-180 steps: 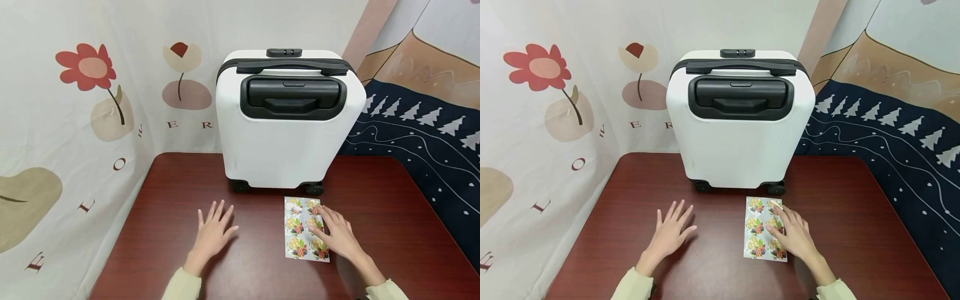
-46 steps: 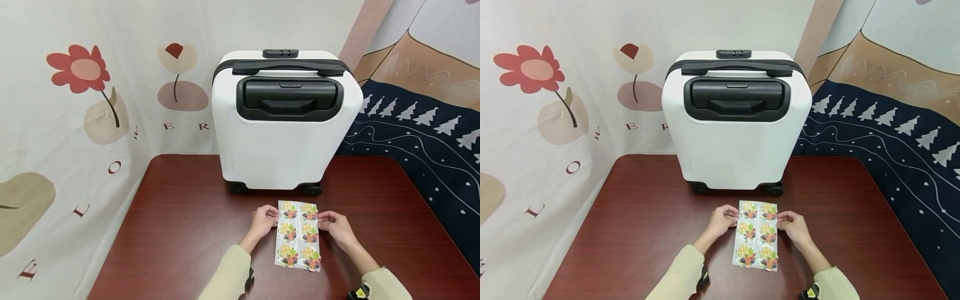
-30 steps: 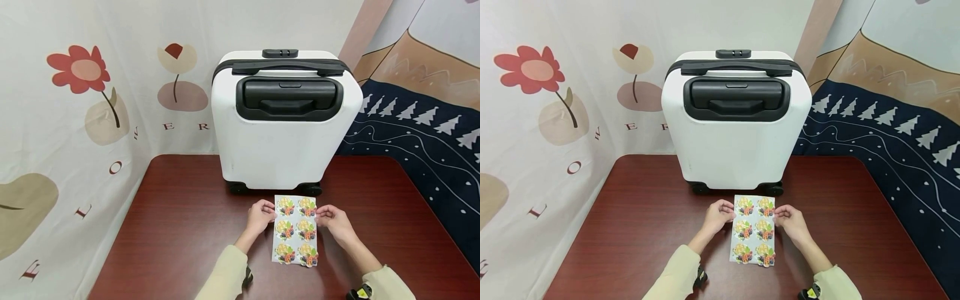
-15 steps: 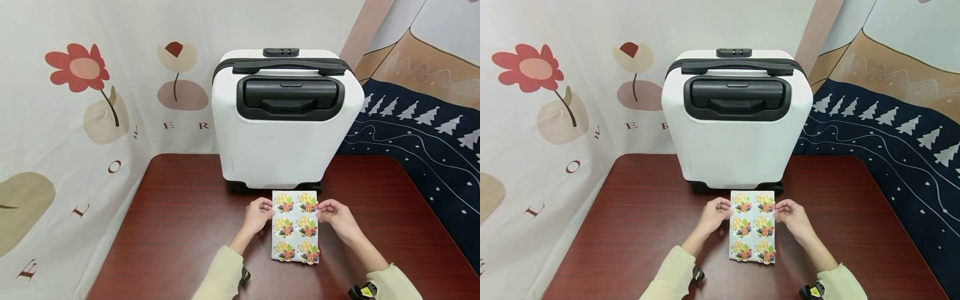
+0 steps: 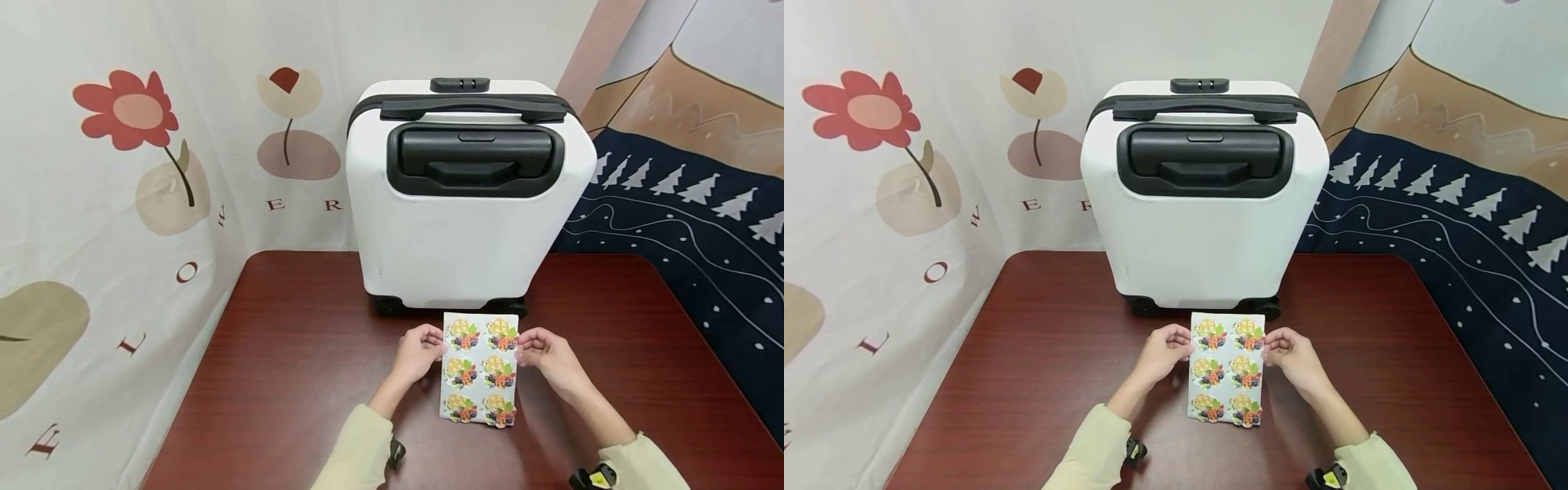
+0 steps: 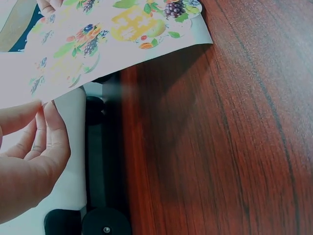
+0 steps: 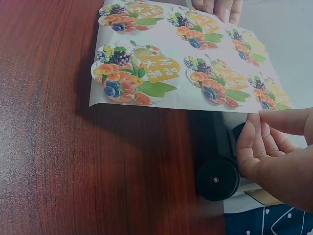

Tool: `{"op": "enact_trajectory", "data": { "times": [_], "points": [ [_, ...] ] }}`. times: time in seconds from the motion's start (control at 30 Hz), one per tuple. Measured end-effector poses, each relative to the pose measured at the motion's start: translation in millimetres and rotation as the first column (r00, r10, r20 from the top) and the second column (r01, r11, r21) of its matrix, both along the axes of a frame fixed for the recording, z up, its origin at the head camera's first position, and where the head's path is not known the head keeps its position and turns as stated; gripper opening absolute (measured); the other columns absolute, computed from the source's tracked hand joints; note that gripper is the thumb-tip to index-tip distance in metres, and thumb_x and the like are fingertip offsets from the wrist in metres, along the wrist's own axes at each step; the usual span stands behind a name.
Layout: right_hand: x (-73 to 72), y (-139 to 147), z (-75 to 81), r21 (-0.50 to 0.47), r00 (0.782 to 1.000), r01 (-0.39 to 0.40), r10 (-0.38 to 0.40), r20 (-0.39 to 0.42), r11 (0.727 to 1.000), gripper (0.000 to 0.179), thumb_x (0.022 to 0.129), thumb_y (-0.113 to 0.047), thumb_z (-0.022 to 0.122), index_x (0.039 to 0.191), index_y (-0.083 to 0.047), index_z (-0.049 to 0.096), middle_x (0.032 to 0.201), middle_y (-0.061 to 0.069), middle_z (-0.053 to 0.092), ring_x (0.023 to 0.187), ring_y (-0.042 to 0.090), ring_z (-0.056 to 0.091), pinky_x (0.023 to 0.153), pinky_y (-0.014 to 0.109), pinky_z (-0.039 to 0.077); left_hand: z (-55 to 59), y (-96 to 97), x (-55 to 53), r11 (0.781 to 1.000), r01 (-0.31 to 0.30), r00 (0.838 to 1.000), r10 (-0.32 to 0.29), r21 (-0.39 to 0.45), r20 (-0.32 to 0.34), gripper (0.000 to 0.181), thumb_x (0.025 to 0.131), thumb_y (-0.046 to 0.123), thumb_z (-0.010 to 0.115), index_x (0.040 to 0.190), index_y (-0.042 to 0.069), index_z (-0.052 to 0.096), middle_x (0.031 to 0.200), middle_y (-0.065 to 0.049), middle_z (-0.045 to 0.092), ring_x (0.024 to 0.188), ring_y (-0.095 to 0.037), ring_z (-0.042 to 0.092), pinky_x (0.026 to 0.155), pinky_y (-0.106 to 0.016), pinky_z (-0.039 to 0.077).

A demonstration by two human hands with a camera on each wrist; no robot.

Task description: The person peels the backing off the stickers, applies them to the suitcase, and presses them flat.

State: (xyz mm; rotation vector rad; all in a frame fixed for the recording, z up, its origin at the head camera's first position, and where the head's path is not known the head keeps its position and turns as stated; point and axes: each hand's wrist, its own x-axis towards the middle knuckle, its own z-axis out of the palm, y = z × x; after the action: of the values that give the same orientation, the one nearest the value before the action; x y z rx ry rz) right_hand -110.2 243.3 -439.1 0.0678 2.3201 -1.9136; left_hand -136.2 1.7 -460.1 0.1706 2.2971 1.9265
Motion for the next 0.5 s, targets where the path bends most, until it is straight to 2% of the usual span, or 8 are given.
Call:
{"op": "enact_trajectory", "data": {
  "times": [0.33,0.43,0.5],
  "points": [
    [0.8,1,-1.0,0.002,1.0,-0.002,0.002,-0.01,1.0,0.021,0.079,0.013,0.055,0.098,0.017,0.047,0.082,0.017,0.056,0.067,0.011,0.058,0.062,0.025,0.051,5.0,0.0,0.7,0.999,0.038,0.999,-0.038,0.033,-0.006,0.015,0.078,-0.005,0.066,0.092,-0.006,0.06,0.078,-0.012,0.061,0.066,-0.016,0.058,0.063,-0.041,0.053],
    [1.2,2,-0.9,-0.005,1.0,0.0,0.0,-0.007,1.0,0.021,0.078,0.014,0.055,0.098,0.017,0.047,0.082,0.018,0.056,0.067,0.011,0.058,0.062,0.025,0.051,11.0,0.8,1.5,0.998,0.048,0.999,-0.048,0.047,-0.005,0.015,0.079,-0.005,0.064,0.092,-0.009,0.06,0.079,-0.016,0.061,0.068,-0.027,0.06,0.064,-0.045,0.052],
    [1.6,2,-0.8,-0.006,1.0,0.0,-0.001,-0.007,1.0,0.021,0.078,0.014,0.055,0.097,0.017,0.047,0.081,0.018,0.056,0.067,0.011,0.058,0.062,0.025,0.051,22.1,1.2,5.3,0.997,0.049,0.999,-0.048,0.052,-0.009,0.012,0.081,-0.006,0.061,0.091,-0.012,0.059,0.08,-0.021,0.06,0.07,-0.036,0.059,0.062,-0.042,0.053]
  ]
}}
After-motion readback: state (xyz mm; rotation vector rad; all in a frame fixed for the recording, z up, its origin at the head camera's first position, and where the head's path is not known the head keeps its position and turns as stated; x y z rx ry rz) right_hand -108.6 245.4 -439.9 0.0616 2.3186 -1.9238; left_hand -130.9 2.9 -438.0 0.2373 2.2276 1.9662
